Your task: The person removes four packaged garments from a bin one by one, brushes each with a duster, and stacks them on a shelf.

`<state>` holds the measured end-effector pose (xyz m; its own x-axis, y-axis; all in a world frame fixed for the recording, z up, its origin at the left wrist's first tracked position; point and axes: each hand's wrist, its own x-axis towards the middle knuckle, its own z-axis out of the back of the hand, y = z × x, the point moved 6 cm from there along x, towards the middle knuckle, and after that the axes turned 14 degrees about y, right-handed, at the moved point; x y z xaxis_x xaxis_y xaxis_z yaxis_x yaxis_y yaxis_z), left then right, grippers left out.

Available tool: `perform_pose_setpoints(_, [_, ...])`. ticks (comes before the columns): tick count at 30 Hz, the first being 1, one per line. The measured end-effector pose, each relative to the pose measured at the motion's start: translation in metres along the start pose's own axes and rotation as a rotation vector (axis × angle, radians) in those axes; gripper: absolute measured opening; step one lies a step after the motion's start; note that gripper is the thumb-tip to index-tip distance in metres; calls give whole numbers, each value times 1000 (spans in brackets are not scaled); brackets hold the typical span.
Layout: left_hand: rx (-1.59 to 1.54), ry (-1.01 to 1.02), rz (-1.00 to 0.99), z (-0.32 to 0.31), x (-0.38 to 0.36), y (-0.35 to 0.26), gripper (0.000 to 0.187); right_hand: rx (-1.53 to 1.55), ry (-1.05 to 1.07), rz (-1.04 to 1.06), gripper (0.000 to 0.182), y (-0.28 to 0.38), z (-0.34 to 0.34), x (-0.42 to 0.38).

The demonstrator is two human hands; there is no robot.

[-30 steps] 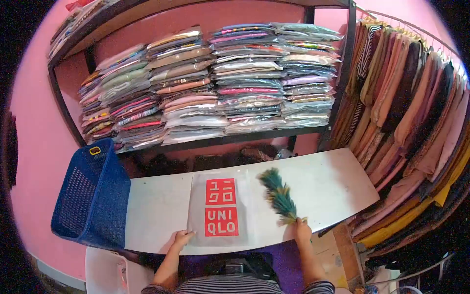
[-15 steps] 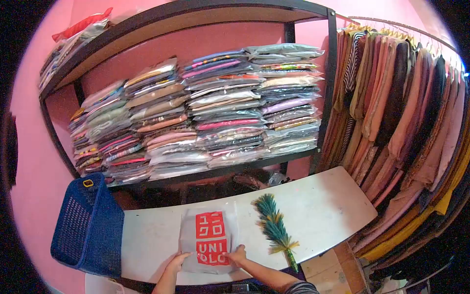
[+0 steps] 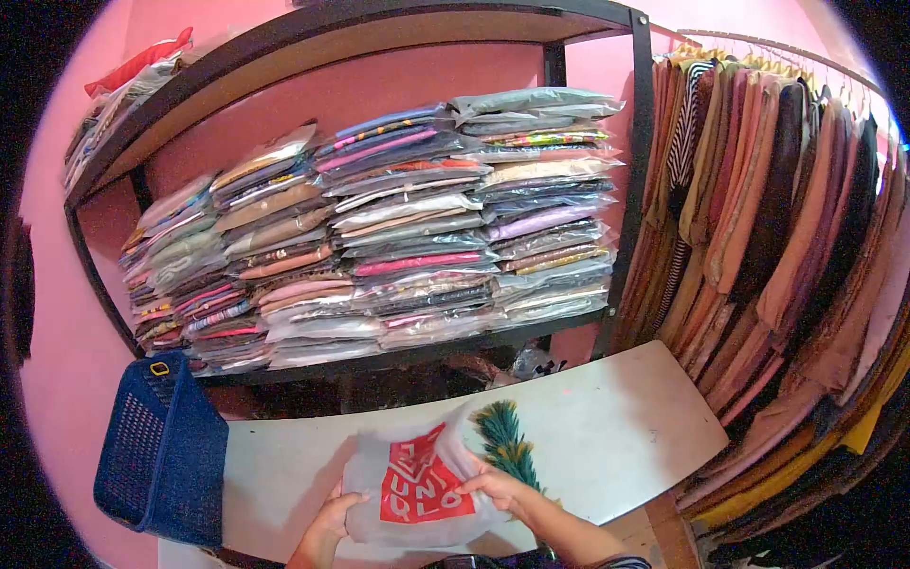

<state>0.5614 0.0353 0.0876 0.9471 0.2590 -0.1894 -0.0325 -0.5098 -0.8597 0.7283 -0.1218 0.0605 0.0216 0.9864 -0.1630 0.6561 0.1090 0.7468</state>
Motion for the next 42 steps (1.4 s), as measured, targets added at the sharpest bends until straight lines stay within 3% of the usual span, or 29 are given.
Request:
perform_pose_setpoints(6, [140,119,-145,-101,21,-70,66,-258,-43,321,86,109,-22,-72])
perform_pose_setpoints(9, [383,310,-310,-165,30,-124,73,-277,-56,408,89,170,-51,-112])
perform_pose_setpoints(12, [563,461,-465,-222,42,-177,79,-488,-28,637,95,238,-75,-144])
perform_pose_setpoints(17, [526,512,-683,-293,74,-251,74,-716,-57,933,94,350,-103,-178])
perform_pose_setpoints(24, [568,631,-882,-357,134,-340,59,-759,202,962,73,483,-109,-175])
perform_pose_setpoints(28, [605,642,-931,-371,177,-374,60,-772,261,944,70,543,-95,-161])
perform_pose_setpoints(29, [625,616,-935,-371,189,-381,61,-797,279,983,59,555,-91,-157])
perform_pose_setpoints(36, [692,539,-930,-365,271,-406,62,-813,295,886,59,618,-53,-117])
perform_pose_setpoints(42, [767,422,-1051,-359,331,-445,70,-863,316,897,63,680,-29,-86])
